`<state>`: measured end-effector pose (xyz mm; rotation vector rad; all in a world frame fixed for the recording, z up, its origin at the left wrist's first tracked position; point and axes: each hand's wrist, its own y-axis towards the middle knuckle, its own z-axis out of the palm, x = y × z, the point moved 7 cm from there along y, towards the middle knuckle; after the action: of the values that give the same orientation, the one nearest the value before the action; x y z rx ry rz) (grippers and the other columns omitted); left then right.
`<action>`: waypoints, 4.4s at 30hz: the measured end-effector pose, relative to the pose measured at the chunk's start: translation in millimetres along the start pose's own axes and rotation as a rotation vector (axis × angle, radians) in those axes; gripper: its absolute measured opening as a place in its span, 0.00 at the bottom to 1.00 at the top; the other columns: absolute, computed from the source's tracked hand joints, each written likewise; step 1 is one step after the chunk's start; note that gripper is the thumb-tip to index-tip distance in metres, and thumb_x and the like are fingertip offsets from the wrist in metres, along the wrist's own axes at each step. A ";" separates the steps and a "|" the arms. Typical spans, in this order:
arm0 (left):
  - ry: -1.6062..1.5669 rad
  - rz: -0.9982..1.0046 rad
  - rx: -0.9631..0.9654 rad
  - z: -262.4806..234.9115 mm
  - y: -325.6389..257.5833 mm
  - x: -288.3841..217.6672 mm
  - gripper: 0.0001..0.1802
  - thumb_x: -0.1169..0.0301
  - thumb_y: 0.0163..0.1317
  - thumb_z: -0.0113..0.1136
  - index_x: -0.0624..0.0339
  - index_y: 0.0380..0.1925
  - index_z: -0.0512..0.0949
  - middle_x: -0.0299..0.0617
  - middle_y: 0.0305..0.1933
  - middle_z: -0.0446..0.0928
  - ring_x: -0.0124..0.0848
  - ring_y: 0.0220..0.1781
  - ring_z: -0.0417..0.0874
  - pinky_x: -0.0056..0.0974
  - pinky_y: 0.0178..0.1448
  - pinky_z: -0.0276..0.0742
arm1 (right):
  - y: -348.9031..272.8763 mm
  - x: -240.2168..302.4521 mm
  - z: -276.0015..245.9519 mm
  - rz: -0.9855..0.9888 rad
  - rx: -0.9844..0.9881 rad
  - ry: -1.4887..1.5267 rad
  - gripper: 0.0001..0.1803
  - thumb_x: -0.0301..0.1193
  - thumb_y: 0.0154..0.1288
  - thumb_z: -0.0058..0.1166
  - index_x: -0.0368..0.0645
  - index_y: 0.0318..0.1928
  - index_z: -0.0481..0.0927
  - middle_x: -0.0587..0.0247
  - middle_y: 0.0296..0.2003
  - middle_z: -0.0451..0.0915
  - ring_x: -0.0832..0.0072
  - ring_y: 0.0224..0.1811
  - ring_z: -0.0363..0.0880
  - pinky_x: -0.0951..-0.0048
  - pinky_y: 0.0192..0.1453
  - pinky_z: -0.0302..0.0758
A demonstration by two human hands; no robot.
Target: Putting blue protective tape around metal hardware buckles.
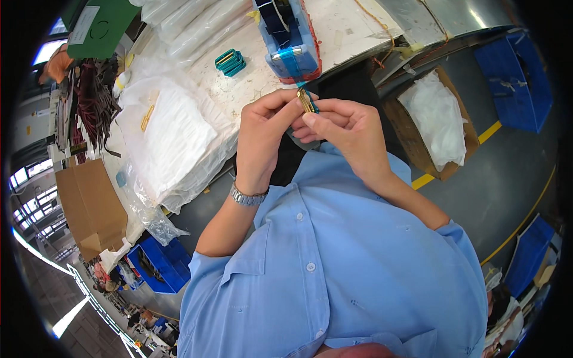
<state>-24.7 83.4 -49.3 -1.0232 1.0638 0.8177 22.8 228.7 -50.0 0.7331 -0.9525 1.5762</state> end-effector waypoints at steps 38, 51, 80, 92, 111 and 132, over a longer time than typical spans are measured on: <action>0.592 0.642 -0.249 11.9 -28.9 -58.4 0.10 0.83 0.67 0.67 0.67 0.47 0.84 0.42 0.41 0.87 0.30 0.45 0.88 0.32 0.48 0.83 | 30.5 37.0 14.3 -0.114 0.100 -0.120 0.24 0.24 0.69 0.71 0.25 0.61 0.82 0.54 0.49 0.91 0.80 0.50 0.88 0.77 0.57 0.84; 0.728 0.757 -0.295 22.3 -49.5 -55.4 0.07 0.81 0.64 0.69 0.64 0.41 0.88 0.47 0.34 0.87 0.37 0.33 0.89 0.35 0.37 0.81 | 3.6 21.3 8.2 -0.012 0.004 -0.171 0.19 0.31 0.74 0.69 0.27 0.56 0.85 0.59 0.43 0.92 0.85 0.44 0.85 0.81 0.48 0.82; -0.095 -0.409 0.252 -12.1 28.8 -38.6 0.16 0.65 0.73 0.70 0.65 0.28 0.82 0.36 0.26 0.80 0.24 0.24 0.83 0.35 0.30 0.89 | 40.6 33.9 2.3 -0.282 0.181 -0.407 0.30 0.23 0.65 0.74 0.28 0.66 0.80 0.51 0.52 0.90 0.72 0.53 0.90 0.70 0.62 0.85; 0.914 0.739 -0.173 19.5 -28.8 -84.5 0.20 0.83 0.61 0.73 0.64 0.54 0.85 0.46 0.45 0.89 0.34 0.39 0.92 0.35 0.43 0.88 | 37.7 40.1 15.3 -0.185 0.054 -0.186 0.16 0.26 0.69 0.71 0.30 0.53 0.89 0.61 0.40 0.92 0.83 0.42 0.89 0.81 0.48 0.84; 0.306 0.166 0.073 -11.8 -45.4 -3.0 0.20 0.84 0.69 0.67 0.70 0.60 0.82 0.44 0.45 0.88 0.29 0.45 0.92 0.30 0.49 0.88 | 5.4 -8.5 -2.0 -0.014 0.170 -0.492 0.13 0.28 0.81 0.57 0.30 0.52 0.87 0.57 0.41 0.91 0.75 0.39 0.91 0.74 0.44 0.86; 1.035 0.567 -0.261 -118.2 48.0 -91.1 0.16 0.72 0.64 0.74 0.63 0.51 0.88 0.43 0.49 0.90 0.34 0.52 0.89 0.38 0.61 0.82 | 13.5 -28.5 8.7 0.196 0.277 -0.275 0.21 0.34 0.84 0.54 0.33 0.66 0.79 0.52 0.49 0.89 0.71 0.47 0.89 0.70 0.53 0.85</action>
<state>-130.4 -17.4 7.9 -1.4376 2.2423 0.8902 15.3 206.3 -72.7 1.0989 -1.0403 1.8336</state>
